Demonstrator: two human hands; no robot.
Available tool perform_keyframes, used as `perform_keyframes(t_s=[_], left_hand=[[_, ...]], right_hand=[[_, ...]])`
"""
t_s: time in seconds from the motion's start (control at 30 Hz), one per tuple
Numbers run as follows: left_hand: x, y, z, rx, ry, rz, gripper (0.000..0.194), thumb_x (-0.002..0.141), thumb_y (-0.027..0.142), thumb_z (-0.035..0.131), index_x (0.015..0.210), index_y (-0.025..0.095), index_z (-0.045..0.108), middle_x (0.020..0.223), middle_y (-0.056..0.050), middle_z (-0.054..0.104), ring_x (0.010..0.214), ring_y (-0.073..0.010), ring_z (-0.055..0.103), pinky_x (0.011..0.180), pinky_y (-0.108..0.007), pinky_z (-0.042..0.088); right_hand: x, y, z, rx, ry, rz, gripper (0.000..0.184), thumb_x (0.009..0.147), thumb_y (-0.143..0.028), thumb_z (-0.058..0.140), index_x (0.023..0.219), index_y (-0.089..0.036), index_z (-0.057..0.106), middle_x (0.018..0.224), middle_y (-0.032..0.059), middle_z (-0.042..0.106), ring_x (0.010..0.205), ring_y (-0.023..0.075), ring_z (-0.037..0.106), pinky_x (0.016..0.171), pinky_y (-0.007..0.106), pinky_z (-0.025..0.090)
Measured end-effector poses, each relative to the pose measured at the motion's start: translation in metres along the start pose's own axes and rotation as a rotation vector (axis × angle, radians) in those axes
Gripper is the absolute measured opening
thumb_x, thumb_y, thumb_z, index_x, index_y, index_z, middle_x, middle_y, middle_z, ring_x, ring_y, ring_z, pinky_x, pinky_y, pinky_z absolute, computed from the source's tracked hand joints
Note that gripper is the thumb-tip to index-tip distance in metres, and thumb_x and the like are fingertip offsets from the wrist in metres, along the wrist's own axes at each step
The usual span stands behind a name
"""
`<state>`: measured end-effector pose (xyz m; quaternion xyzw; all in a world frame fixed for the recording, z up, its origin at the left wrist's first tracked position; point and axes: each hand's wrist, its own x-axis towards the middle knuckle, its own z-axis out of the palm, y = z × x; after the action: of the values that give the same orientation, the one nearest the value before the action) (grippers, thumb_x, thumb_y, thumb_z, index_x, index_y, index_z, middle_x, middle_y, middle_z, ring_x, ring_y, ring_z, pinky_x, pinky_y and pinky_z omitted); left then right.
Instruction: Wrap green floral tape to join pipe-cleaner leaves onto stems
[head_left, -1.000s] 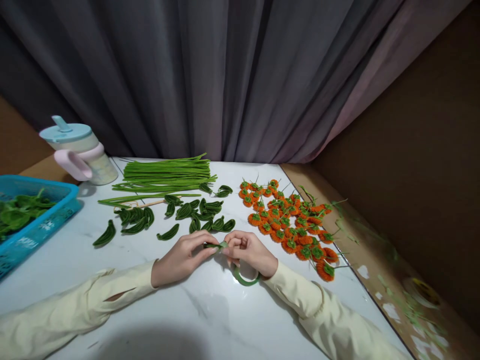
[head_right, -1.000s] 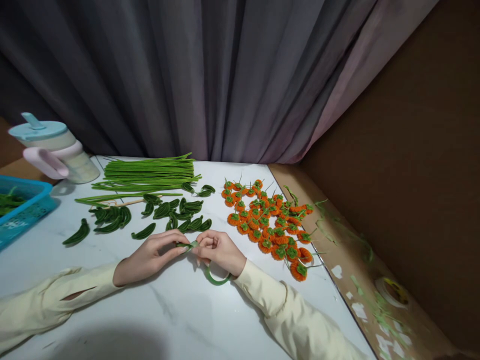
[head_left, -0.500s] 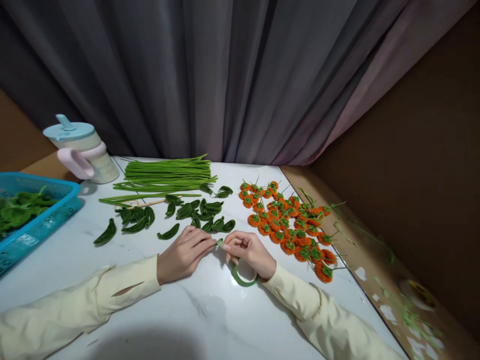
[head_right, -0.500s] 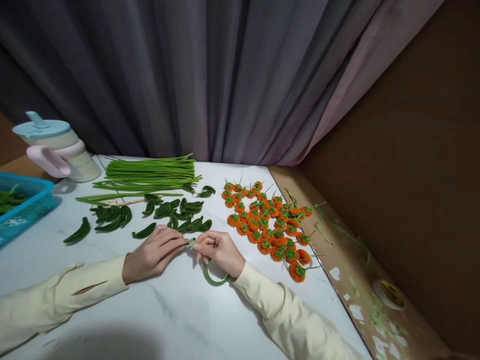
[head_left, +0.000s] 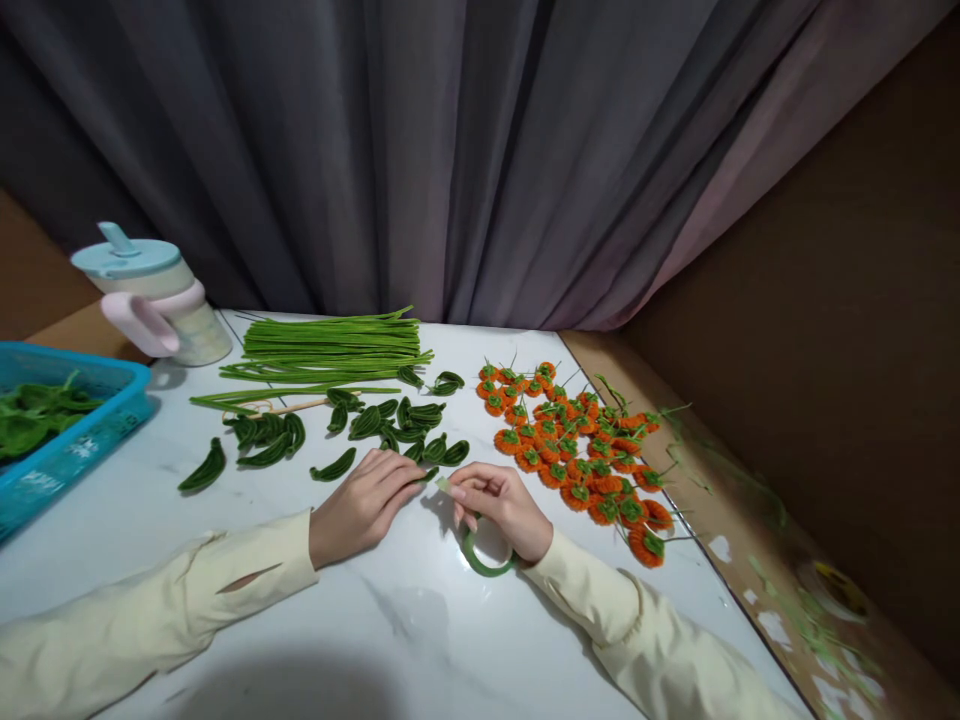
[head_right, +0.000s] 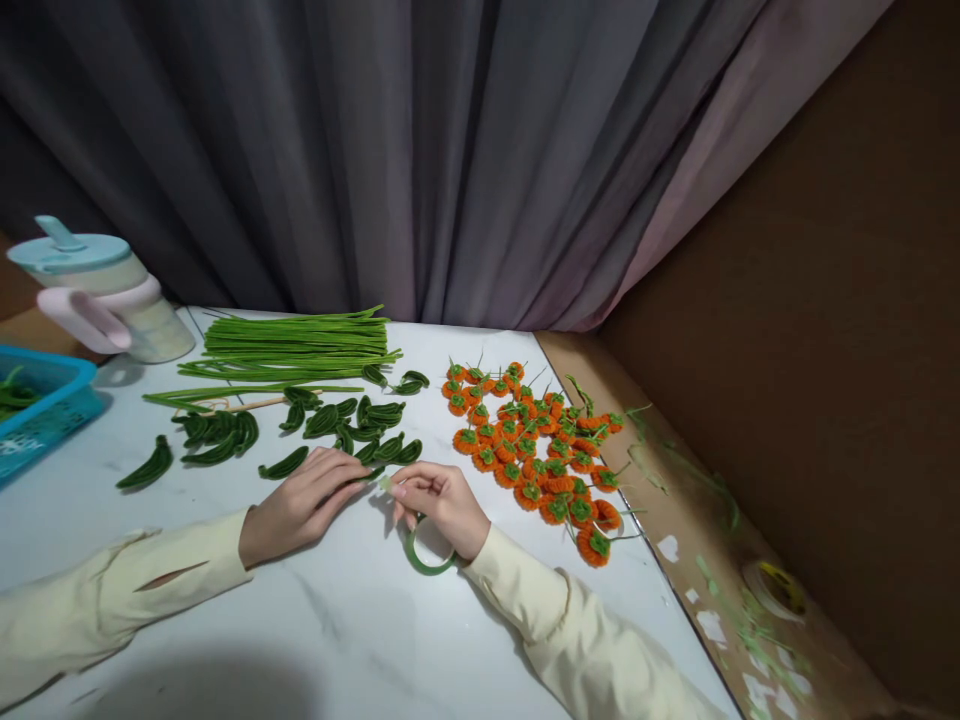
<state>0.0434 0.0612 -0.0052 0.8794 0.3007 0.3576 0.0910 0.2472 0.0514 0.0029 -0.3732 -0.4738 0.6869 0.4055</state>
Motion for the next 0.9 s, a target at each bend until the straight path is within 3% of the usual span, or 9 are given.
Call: perform_keyframes(t_s=[0.2,0.53,0.9], left_hand=[[-0.0003,0.0016,0.001,-0.036,-0.001,0.032,0.015,0.089,0.011,0.044,0.1,0.012,0.053,0.088,-0.009,0.059,0.082,-0.0181,0.051,0.074,-0.033,0.042],[-0.0013,0.0005,0.0004,-0.02,-0.01,0.082,0.017,0.088,0.01,0.044,0.102,0.013,0.052,0.095,-0.011,0.057,0.09,-0.0195,0.05,0.078,-0.034,0.042],[-0.0006,0.0028,-0.0019,0.29,0.036,0.231,0.028,0.084,0.001,0.035,0.097,0.013,0.056,0.085,-0.008,0.063,0.088,-0.0219,0.05,0.073,-0.037,0.027]], right_hand=[[0.0005,0.0011,-0.0006,0.033,-0.022,-0.014,0.022,0.072,-0.028,0.068,0.086,-0.011,0.066,0.054,0.0007,0.062,0.039,0.0052,0.047,0.043,0.018,0.035],[0.0015,0.0016,0.0032,-0.045,0.066,0.013,0.022,0.069,-0.032,0.07,0.076,-0.012,0.063,0.049,-0.0006,0.061,0.037,0.0051,0.045,0.042,0.018,0.035],[-0.0003,0.0004,0.0093,-0.142,0.083,0.053,0.029,0.066,-0.039,0.07,0.069,-0.011,0.063,0.045,-0.0018,0.058,0.035,0.0045,0.041,0.039,0.019,0.032]])
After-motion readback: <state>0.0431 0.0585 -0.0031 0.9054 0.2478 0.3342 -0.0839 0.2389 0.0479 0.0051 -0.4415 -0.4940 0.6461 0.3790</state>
